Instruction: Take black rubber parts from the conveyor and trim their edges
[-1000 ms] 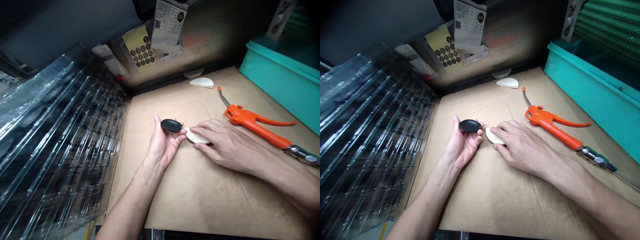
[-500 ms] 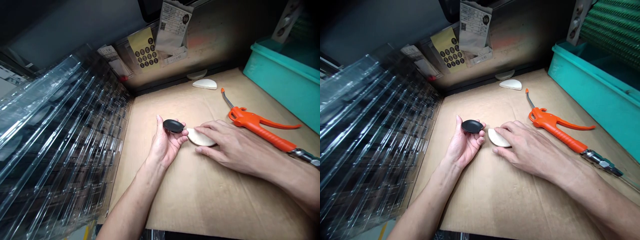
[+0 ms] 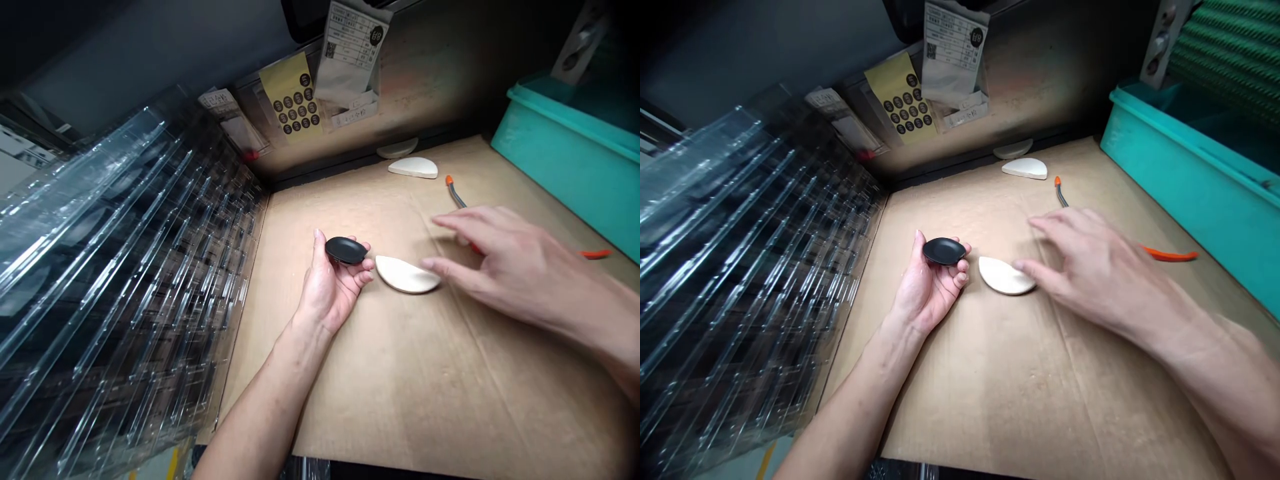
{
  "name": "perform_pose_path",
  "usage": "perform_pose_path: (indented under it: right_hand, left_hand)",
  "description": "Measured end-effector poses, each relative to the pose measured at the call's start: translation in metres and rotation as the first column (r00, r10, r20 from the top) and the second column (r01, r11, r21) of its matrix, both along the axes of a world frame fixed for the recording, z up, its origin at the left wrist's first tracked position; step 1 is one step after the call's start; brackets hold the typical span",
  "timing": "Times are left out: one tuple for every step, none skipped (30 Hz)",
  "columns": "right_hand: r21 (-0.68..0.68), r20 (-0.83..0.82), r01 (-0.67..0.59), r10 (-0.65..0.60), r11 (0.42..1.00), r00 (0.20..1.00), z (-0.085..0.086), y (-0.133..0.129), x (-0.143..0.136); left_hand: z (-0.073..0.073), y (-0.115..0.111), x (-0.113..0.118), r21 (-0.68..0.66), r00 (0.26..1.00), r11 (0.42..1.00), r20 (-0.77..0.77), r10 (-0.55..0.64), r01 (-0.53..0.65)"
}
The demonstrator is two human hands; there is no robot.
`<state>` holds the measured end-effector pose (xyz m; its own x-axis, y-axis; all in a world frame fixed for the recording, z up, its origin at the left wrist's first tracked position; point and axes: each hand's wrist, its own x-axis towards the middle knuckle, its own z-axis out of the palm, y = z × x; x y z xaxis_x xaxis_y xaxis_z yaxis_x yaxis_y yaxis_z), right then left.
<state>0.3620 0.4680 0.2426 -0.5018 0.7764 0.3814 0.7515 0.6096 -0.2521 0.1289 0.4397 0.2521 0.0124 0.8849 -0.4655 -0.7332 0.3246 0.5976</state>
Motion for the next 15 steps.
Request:
perform_pose_path:
  right_hand:
    - [-0.033,-0.027,-0.082,0.081,0.996,0.996,-0.002,-0.005,-0.008]
    - [-0.071,-0.030,-0.150,0.149,0.986,0.988,-0.004,-0.010,-0.014]
    - [-0.110,-0.014,-0.196,0.195,0.975,0.981,-0.007,-0.013,-0.020]
    - [-0.143,0.013,-0.219,0.223,0.965,0.975,-0.010,-0.016,-0.024]
    - [-0.163,0.038,-0.227,0.236,0.960,0.971,-0.012,-0.017,-0.026]
    - [-0.163,0.047,-0.218,0.228,0.962,0.973,-0.013,-0.017,-0.027]
    - [-0.155,0.034,-0.197,0.204,0.968,0.978,-0.013,-0.017,-0.026]
    - [-0.144,-0.007,-0.170,0.171,0.975,0.985,-0.011,-0.015,-0.025]
    - [-0.137,-0.064,-0.145,0.138,0.980,0.988,-0.008,-0.014,-0.023]
    - [-0.132,-0.134,-0.127,0.109,0.983,0.985,-0.005,-0.013,-0.021]
    - [-0.136,-0.204,-0.125,0.096,0.983,0.974,-0.001,-0.012,-0.020]
    - [-0.143,-0.267,-0.147,0.105,0.979,0.958,0.003,-0.012,-0.020]
    - [-0.147,-0.317,-0.187,0.133,0.971,0.939,0.006,-0.012,-0.021]
    - [-0.147,-0.353,-0.233,0.169,0.961,0.920,0.008,-0.013,-0.022]
    - [-0.144,-0.369,-0.275,0.206,0.951,0.906,0.008,-0.014,-0.023]
  left_hand:
    - [0.000,0.000,0.000,0.002,1.000,1.000,-0.008,-0.004,0.004]
    - [0.000,0.000,0.001,0.004,1.000,1.000,-0.020,-0.008,0.008]
    - [0.000,-0.001,0.001,0.004,0.999,1.000,-0.034,-0.015,0.015]
    - [0.000,-0.001,0.001,0.004,0.999,1.000,-0.046,-0.028,0.029]
    - [0.000,-0.001,0.001,0.002,0.997,0.999,-0.054,-0.047,0.047]
    - [0.000,-0.001,0.002,-0.002,0.996,0.998,-0.059,-0.069,0.069]
    - [0.001,-0.002,0.002,-0.007,0.994,0.996,-0.061,-0.091,0.091]
    - [0.001,-0.002,0.002,-0.014,0.992,0.994,-0.062,-0.112,0.111]
    - [0.001,-0.002,0.002,-0.020,0.990,0.992,-0.063,-0.129,0.128]
    - [0.001,-0.003,0.003,-0.025,0.987,0.989,-0.063,-0.146,0.145]
    - [0.001,-0.003,0.003,-0.028,0.984,0.986,-0.062,-0.165,0.164]
    - [0.000,-0.004,0.004,-0.029,0.980,0.982,-0.057,-0.188,0.187]
    - [0.000,-0.005,0.005,-0.029,0.976,0.977,-0.051,-0.213,0.212]
    - [-0.001,-0.006,0.006,-0.030,0.969,0.970,-0.047,-0.241,0.239]
    - [-0.001,-0.006,0.007,-0.029,0.962,0.963,-0.043,-0.269,0.268]
